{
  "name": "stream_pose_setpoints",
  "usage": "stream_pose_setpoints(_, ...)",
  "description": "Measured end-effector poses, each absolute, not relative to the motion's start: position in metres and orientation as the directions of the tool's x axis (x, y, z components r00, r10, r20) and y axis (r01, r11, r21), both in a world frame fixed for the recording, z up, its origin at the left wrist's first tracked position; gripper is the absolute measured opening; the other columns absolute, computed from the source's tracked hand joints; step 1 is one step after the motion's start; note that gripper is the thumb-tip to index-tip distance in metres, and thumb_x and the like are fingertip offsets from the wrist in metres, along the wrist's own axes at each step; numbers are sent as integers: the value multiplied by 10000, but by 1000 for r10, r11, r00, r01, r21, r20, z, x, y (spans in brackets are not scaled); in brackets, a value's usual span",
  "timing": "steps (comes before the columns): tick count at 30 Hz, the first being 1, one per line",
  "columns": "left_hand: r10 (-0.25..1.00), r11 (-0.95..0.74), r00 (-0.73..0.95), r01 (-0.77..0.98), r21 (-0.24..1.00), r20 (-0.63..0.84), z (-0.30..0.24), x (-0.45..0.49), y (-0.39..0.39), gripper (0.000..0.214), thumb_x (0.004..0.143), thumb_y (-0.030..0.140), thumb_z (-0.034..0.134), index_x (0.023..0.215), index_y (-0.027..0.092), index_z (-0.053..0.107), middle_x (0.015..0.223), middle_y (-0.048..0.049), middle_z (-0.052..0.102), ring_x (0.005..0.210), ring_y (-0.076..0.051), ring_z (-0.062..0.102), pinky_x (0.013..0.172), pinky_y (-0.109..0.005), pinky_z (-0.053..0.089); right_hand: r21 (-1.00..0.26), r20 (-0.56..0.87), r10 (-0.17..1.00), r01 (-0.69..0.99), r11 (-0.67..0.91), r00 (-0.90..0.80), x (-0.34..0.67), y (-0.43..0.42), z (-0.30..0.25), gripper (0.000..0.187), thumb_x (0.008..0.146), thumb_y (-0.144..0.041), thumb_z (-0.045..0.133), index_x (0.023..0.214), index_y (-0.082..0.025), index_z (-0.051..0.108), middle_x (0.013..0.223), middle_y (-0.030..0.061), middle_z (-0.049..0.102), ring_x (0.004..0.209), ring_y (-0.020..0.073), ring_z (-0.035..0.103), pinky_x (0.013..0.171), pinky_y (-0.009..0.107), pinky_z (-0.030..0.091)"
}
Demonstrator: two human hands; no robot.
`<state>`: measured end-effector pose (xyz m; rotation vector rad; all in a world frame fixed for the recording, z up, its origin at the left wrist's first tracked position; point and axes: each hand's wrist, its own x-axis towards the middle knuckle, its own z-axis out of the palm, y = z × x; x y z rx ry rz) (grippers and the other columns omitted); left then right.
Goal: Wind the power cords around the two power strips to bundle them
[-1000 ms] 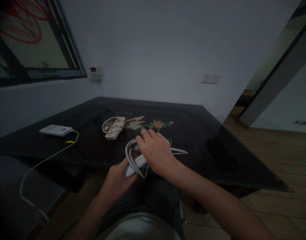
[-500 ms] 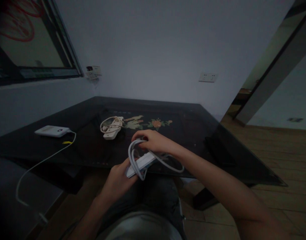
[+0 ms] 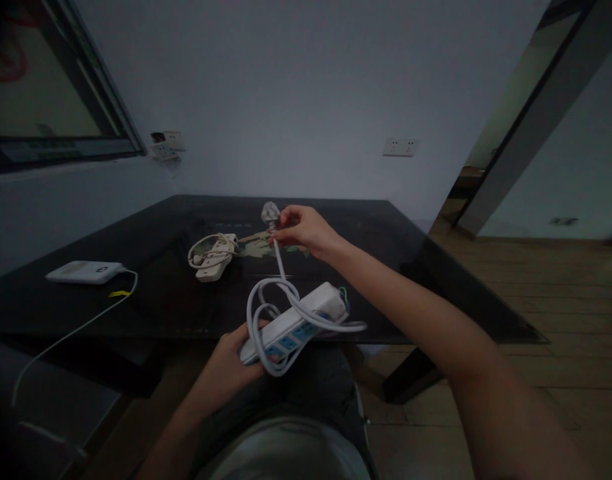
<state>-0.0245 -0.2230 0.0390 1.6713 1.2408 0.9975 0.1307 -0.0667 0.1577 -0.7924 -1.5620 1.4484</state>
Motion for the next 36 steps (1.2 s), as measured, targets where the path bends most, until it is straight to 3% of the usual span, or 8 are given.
stream_pose_setpoints(3, 967, -130, 245, 217, 968, 75, 38, -28, -227, 350, 644, 223, 735, 973, 161, 637, 884, -30, 692, 801, -200, 626, 710, -244, 477, -973, 168, 928, -207, 102, -333, 136, -52, 157, 371, 627, 45, 678, 690, -198, 404, 593, -74, 600, 611, 132, 672, 593, 255, 571)
stream_pose_setpoints(7, 948, -60, 317, 50, 997, 41, 35, -30, -231, 427, 589, 271, 769, 971, 149, 623, 910, -41, 673, 813, -203, 599, 708, -252, 477, -930, 131, 973, -364, 54, -191, 148, -39, 146, 362, 649, 43, 671, 817, -201, 461, 651, -42, 670, 593, 130, 670, 596, 256, 575)
stream_pose_setpoints(13, 913, -58, 404, -10, 998, 57, 26, -23, -240, 464, 568, 300, 797, 981, 158, 639, 909, -51, 663, 835, -227, 598, 748, -288, 481, -792, 133, 986, -609, 42, -105, 167, -18, 108, 214, 709, -14, 663, 787, -188, 568, 646, -47, 665, 617, 79, 645, 652, 160, 549)
stream_pose_setpoints(21, 966, -89, 247, 32, 995, 79, 23, -16, -252, 546, 552, 322, 811, 1058, 163, 682, 1062, -118, 677, 965, -308, 609, 809, -346, 500, -858, 53, 979, -511, -56, -195, 123, 0, 48, 127, 779, -63, 611, 850, -166, 589, 638, -24, 655, 506, 77, 593, 522, 171, 514)
stream_pose_setpoints(30, 964, -155, 210, -61, 986, 164, 36, -20, -251, 460, 603, 302, 782, 1018, 136, 676, 945, -111, 715, 821, -257, 667, 728, -309, 537, -928, -4, 996, -372, 30, 91, 136, 40, 15, 370, 687, -40, 696, 1003, -144, 535, 604, -46, 640, 468, 102, 590, 518, 224, 516)
stream_pose_setpoints(36, 978, -191, 90, 32, 981, 187, 38, -19, -252, 406, 576, 238, 795, 965, 154, 717, 919, -85, 741, 835, -254, 689, 767, -304, 545, -950, -12, 964, -303, 72, 267, 178, 58, 9, 358, 686, -22, 685, 992, -141, 543, 543, -72, 591, 436, 91, 560, 453, 184, 466)
